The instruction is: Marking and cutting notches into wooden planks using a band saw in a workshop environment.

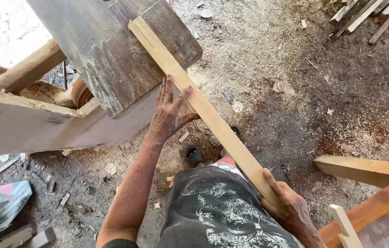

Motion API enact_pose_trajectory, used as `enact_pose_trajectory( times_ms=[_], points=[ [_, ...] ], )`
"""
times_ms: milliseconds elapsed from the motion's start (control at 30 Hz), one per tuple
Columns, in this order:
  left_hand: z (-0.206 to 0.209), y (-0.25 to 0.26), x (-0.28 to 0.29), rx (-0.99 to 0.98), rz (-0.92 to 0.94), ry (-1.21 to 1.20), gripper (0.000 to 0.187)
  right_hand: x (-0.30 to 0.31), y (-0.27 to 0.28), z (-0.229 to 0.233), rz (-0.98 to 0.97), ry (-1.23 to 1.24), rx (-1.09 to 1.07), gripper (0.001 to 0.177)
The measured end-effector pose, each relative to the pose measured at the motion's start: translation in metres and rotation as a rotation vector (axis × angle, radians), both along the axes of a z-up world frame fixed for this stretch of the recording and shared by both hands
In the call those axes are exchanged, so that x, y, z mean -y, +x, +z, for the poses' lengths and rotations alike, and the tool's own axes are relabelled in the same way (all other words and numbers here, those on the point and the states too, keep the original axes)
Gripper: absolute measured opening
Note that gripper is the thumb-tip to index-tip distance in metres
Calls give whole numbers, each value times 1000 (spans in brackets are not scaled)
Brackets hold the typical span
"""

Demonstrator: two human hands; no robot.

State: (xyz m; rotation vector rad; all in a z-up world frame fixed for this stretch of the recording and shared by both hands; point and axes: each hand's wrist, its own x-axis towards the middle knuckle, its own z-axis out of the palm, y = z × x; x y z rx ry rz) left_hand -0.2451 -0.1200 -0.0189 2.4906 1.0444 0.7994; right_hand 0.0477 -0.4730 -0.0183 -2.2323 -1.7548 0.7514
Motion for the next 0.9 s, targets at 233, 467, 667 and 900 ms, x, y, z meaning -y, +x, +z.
enact_pose_trajectory(
  times_ms=[233, 467, 667, 900],
  points=[
    [-3, 3, -2, -15, 22, -35, 79, -2, 3, -1, -32, -85, 5, 92],
    [-3, 1, -5, -54, 23, -4, 78, -2, 2, 0, -31, 28, -39, 88],
    [-9, 5, -6, -61, 24, -63, 77, -6, 12, 4, -46, -57, 41, 93],
    [-11, 16, -10, -27, 10, -73, 77, -22, 31, 18, -29, 5, 90, 88]
  ],
)
